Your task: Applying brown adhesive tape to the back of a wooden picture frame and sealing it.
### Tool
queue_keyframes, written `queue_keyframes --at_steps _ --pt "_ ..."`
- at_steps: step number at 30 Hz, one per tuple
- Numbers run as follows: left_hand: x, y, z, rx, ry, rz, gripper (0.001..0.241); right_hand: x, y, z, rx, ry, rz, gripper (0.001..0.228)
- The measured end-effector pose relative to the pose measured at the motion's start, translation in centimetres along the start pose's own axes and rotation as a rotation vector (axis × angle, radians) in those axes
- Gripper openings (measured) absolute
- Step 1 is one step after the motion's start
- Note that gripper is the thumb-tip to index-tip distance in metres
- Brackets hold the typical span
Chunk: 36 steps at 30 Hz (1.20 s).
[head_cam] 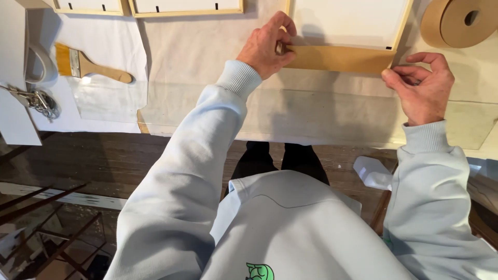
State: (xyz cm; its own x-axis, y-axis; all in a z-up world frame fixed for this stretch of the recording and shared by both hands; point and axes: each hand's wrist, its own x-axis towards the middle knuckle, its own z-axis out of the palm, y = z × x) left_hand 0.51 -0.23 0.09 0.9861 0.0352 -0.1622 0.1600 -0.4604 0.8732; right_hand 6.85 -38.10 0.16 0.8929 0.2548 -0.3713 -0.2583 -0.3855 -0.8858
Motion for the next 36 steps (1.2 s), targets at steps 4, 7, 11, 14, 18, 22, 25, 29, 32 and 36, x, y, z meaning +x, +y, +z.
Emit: queue_keyframes --at_steps 4,7,11,14,18,22,25,29,32,36 --pt "-0.1 -0.2 0.1 0.028 -0.013 0.016 0.051 -0.1 -0.3 0.3 -0.012 0.03 0.027 0.045" --pt "-0.3 0.0 0.2 -0.013 0.006 0.02 0.05 0.0 -0.4 0.4 0.013 0.038 0.013 0.045" --pt "-0.2 -0.1 0.3 -0.008 -0.006 0.011 0.052 -0.1 -1.1 0.6 -0.057 0.045 -0.013 0.046" --pt "0.0 -0.1 0.3 0.03 -0.017 -0.008 0.053 -0.1 -1.3 0.8 -0.05 0.053 -0.015 0.046" --pt "0.0 -0.2 0.4 0.043 -0.026 -0.01 0.051 -0.2 -1.1 0.9 -0.05 0.059 -0.031 0.047" --pt "-0.5 0.0 0.3 -0.001 -0.034 -0.021 0.049 -0.3 -1.3 1.0 -0.063 0.072 -0.008 0.046" --pt "-0.4 -0.1 0.4 0.054 -0.017 0.011 0.054 -0.1 -1.4 1.1 -0.063 0.065 -0.024 0.047" --pt "-0.7 0.5 0.3 0.03 -0.029 -0.044 0.058 -0.1 -1.4 1.1 -0.037 0.075 -0.006 0.046" --pt "-0.9 0.6 0.4 0.017 -0.018 -0.044 0.057 -0.2 -1.3 1.0 -0.037 0.069 -0.011 0.046" --pt "-1.0 0.7 0.5 -0.015 -0.002 -0.035 0.056 -0.1 -0.9 1.0 -0.023 0.066 -0.033 0.047"
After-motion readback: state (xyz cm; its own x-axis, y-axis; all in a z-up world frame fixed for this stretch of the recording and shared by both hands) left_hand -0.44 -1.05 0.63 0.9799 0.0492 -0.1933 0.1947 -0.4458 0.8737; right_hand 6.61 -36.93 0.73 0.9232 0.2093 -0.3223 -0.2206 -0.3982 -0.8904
